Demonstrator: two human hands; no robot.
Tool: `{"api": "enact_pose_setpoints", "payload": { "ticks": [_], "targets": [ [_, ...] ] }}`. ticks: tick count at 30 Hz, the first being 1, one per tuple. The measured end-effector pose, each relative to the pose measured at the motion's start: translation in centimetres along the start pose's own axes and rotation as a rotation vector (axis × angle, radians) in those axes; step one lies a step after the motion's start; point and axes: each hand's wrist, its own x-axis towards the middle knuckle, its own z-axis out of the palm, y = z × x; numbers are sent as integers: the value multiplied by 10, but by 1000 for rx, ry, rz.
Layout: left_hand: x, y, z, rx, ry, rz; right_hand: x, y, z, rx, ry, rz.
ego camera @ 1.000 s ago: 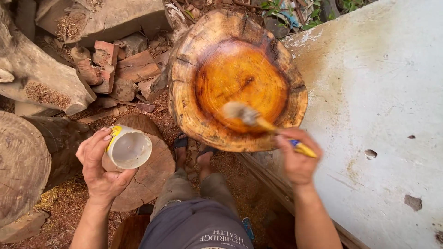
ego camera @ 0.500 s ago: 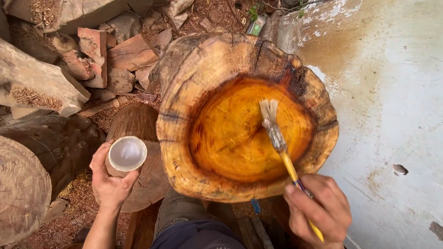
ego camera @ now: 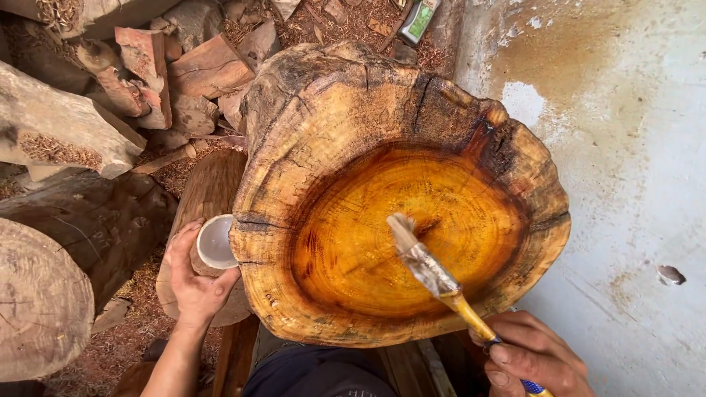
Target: The person holds a small cup of liquid finish in one hand and uses a paintbrush to coat the cut surfaces and sides of wooden log stumps, moving between several stumps in the workshop and brushing each end grain and outer surface.
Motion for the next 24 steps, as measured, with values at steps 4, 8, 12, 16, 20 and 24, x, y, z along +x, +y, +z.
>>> {"api": "enact_pose_setpoints", "payload": {
  "ticks": [4, 8, 12, 16, 20, 24],
  "targets": [
    [-3, -1, 3, 16, -5, -10, -22, 9, 7, 207, -71, 102],
    [-11, -4, 8, 59, 0, -10, -27, 14, -7, 372, -269, 147],
    [-16, -5, 10, 60, -2, 13, -24, 26, 5, 431, 67, 90],
    [-20, 1, 10, 35, 25, 5, 19, 16, 24, 520, 494, 91],
    [-22, 6, 6, 57, 26, -6, -17, -14, 24, 264, 194, 243],
    [-20, 16, 6, -24, 18, 25, -27, -9, -1, 33, 294, 337]
  ]
}}
